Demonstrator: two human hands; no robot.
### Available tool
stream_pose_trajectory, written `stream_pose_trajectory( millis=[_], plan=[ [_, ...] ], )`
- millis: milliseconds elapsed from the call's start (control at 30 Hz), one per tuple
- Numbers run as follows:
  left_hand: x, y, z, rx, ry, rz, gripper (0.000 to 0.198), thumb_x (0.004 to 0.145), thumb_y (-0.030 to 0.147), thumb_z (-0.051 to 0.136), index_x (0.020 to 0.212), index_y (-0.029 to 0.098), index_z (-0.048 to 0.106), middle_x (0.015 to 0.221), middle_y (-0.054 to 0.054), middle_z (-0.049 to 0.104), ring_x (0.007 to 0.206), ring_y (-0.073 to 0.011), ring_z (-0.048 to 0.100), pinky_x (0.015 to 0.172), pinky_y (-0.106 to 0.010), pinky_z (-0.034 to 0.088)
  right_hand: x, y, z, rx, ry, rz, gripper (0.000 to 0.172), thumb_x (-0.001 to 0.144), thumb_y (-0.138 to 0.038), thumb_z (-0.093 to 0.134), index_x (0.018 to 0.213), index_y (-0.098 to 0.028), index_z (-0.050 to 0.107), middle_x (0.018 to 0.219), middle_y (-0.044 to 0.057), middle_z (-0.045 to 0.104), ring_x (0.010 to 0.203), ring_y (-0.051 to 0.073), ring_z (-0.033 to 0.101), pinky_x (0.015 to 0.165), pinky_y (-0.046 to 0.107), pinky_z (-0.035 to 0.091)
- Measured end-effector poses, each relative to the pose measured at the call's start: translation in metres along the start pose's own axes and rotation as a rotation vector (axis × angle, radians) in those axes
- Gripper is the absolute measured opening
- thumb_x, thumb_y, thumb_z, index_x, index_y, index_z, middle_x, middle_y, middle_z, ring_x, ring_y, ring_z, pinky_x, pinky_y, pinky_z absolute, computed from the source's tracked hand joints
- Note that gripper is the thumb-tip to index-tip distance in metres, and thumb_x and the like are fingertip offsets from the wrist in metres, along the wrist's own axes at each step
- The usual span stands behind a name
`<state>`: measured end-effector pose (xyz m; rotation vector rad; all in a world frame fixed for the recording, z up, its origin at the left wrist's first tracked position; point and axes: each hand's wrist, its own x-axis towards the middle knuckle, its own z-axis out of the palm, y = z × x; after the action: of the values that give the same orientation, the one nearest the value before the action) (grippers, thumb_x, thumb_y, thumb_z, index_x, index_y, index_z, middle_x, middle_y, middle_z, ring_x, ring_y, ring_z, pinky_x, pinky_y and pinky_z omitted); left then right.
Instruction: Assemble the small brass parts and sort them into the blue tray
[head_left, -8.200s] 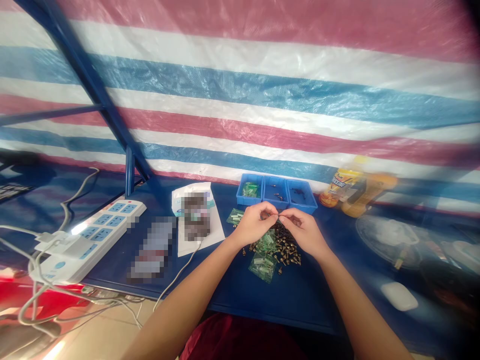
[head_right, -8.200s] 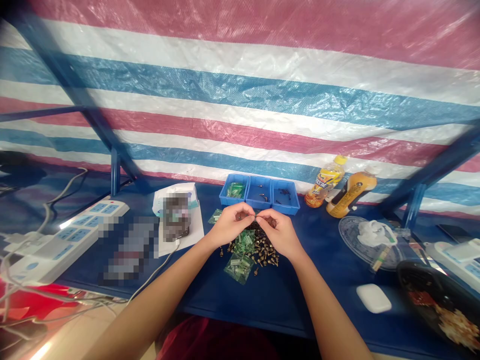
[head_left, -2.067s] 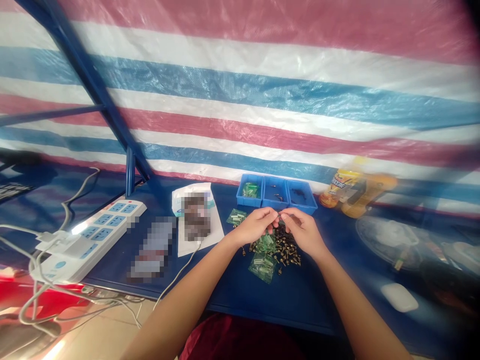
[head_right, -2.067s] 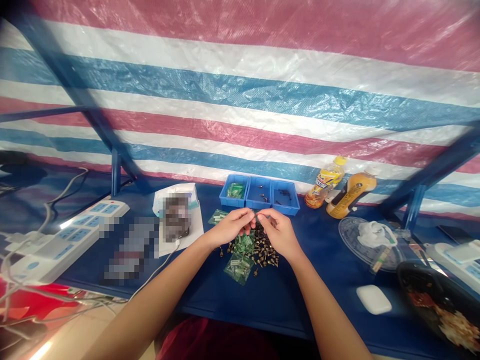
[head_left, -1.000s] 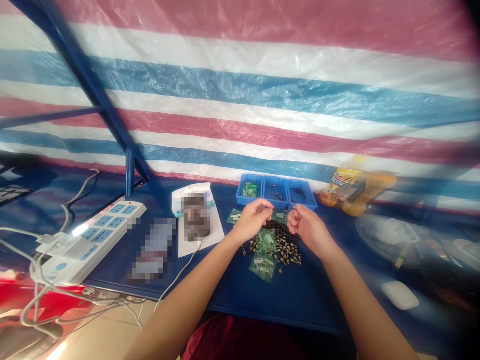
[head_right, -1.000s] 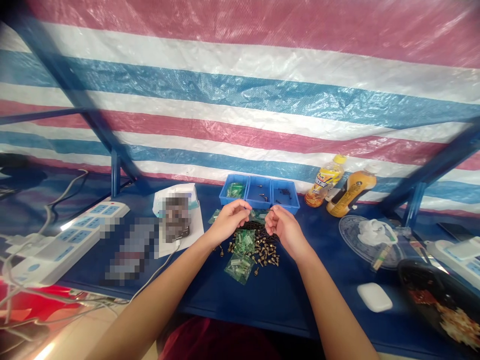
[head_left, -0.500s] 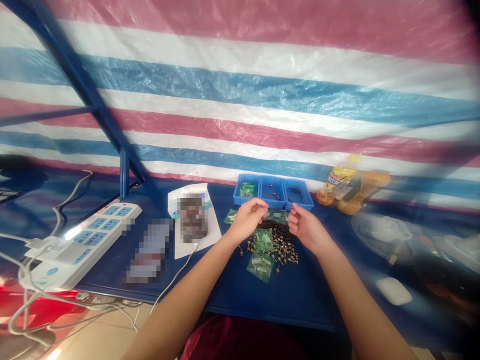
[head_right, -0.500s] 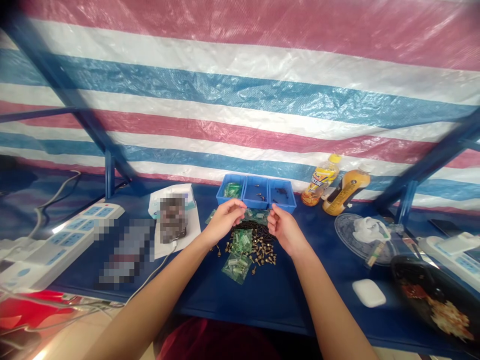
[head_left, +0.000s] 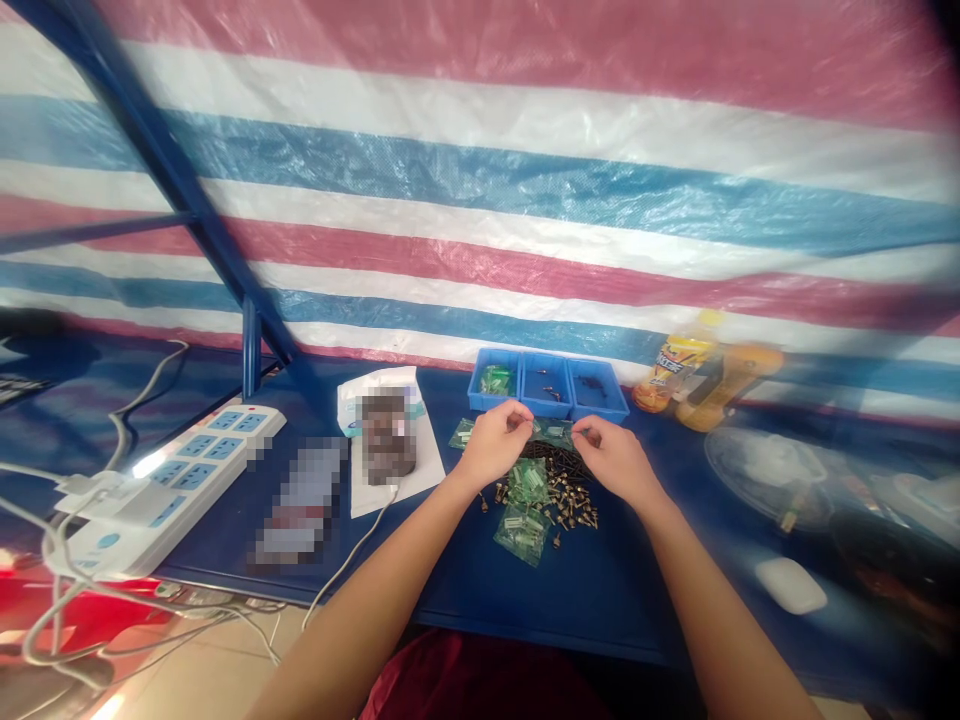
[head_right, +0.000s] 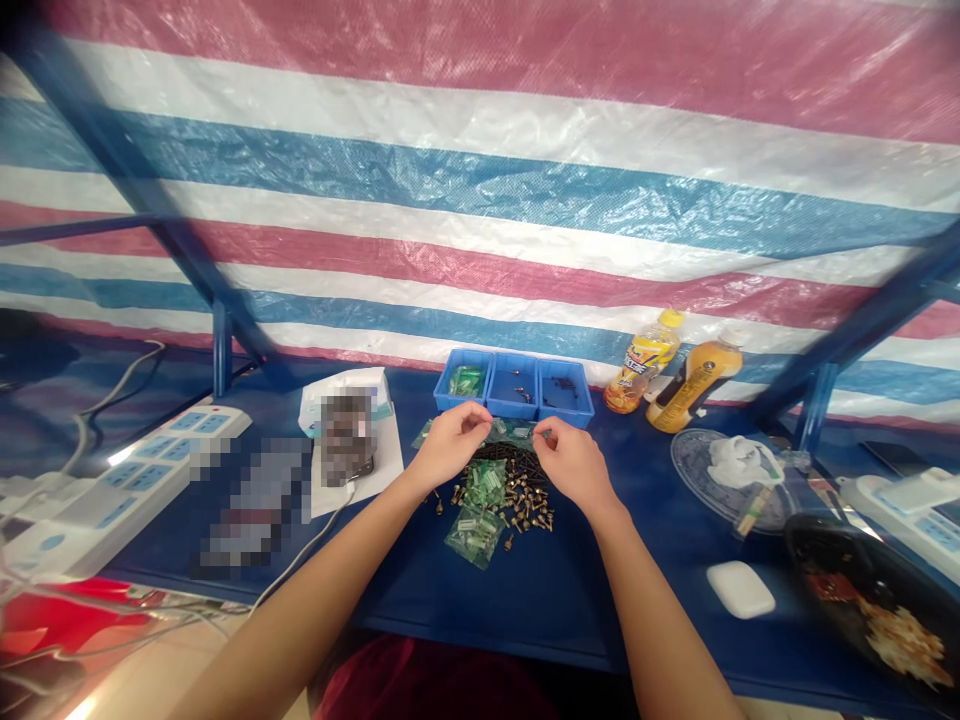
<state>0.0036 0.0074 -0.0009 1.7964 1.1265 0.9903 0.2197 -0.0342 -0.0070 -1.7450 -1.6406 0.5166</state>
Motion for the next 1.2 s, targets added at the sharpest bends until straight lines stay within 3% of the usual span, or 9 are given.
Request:
stream_pose_trajectory(
  millis=[100,333,500,633,933,1200],
  plan=[
    [-0.003,0.002,0.001,0.117,-0.030,0.039,0.010,0.085,0.025,0.057,0.089,0.022,0.066,0.082,0.000,0.069,0.070,-0.0159,0.060,0.068,-0.026,0.044,-0.003,-0.002,-0.003,-0.241,-0.092,-0.035,0.017,0.080,-0.026,0.056,0.091,-0.027,0.068,0.070,-0.001,0.063,0.065,0.018,0.057,0.058,0.028,0.034],
    [-0.007,0.003,0.002,0.255,-0.066,0.089,0.011,0.086,0.025,0.056,0.093,0.024,0.065,0.081,0.000,0.070,0.069,-0.0180,0.061,0.063,-0.026,0.042,-0.008,-0.010,0.005,-0.359,-0.116,-0.152,0.032,0.087,-0.032,0.055,0.116,-0.032,0.068,0.097,0.004,0.062,0.086,0.020,0.061,0.066,0.029,0.038],
    [-0.008,0.001,0.003,0.286,-0.069,0.101,0.013,0.087,0.026,0.055,0.095,0.025,0.066,0.083,0.000,0.071,0.069,-0.0186,0.062,0.062,-0.027,0.041,-0.008,-0.012,0.003,-0.412,-0.077,-0.099,0.014,0.084,-0.038,0.062,0.089,-0.027,0.069,0.089,0.002,0.064,0.075,0.018,0.059,0.059,0.028,0.034],
    [-0.009,0.000,0.003,0.289,-0.075,0.101,0.014,0.087,0.026,0.056,0.096,0.025,0.066,0.084,-0.001,0.071,0.068,-0.0190,0.062,0.060,-0.027,0.040,-0.008,-0.010,0.000,-0.462,-0.115,-0.084,0.020,0.082,-0.045,0.065,0.073,-0.027,0.069,0.082,0.003,0.066,0.071,0.020,0.058,0.055,0.029,0.028],
    [-0.008,0.004,0.004,0.236,-0.080,0.111,0.015,0.088,0.028,0.055,0.096,0.024,0.067,0.083,-0.001,0.071,0.069,-0.0186,0.062,0.064,-0.027,0.043,-0.009,-0.012,0.001,-0.393,-0.189,-0.096,0.016,0.083,-0.035,0.062,0.072,-0.027,0.072,0.071,0.002,0.068,0.066,0.020,0.060,0.053,0.029,0.028],
    [-0.010,0.013,0.002,0.173,-0.115,0.154,0.020,0.092,0.035,0.052,0.096,0.023,0.067,0.083,-0.001,0.070,0.070,-0.0172,0.063,0.067,-0.026,0.046,-0.007,-0.013,-0.011,-0.057,-0.177,-0.148,0.020,0.085,-0.040,0.060,0.078,-0.023,0.068,0.069,0.000,0.066,0.063,0.018,0.058,0.060,0.029,0.039]
  ],
)
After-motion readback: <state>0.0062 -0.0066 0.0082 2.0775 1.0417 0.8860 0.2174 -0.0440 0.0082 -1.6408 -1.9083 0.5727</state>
